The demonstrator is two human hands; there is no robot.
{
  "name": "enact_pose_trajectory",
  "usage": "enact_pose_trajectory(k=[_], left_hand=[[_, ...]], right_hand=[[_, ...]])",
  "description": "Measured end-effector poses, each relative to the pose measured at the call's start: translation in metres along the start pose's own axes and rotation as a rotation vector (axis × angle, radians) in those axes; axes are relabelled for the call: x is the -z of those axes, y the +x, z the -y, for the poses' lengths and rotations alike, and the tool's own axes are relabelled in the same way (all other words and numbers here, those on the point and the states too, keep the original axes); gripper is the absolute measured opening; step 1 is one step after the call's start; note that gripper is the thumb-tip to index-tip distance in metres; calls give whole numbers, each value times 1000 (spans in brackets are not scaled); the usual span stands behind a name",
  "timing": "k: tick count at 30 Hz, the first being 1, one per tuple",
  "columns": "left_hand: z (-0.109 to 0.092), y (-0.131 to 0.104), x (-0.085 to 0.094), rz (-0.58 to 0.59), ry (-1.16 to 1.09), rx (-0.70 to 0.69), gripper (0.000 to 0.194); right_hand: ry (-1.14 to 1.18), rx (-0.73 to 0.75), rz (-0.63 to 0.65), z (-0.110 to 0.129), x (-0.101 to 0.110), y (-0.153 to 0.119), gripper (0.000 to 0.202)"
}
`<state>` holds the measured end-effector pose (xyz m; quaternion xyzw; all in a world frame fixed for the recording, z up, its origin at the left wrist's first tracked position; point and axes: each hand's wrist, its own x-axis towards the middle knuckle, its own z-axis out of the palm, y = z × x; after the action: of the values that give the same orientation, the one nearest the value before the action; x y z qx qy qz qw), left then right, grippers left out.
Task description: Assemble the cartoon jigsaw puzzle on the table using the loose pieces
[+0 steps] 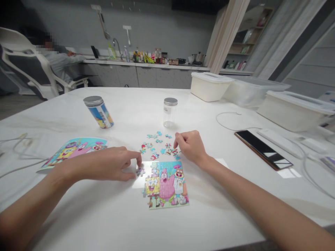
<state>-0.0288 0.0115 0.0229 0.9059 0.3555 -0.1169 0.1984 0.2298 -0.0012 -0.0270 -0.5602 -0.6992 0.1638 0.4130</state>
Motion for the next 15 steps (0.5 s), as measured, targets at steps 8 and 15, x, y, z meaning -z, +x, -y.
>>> enact_pose_trajectory(k=[8, 15], left_hand=[[-9, 1, -4, -36, 33, 44, 25], [-8, 2, -7, -41, 76, 51, 23]], right_hand=[[110, -150, 90, 2, -7, -3, 48], [123, -191, 111, 4, -8, -3, 47]])
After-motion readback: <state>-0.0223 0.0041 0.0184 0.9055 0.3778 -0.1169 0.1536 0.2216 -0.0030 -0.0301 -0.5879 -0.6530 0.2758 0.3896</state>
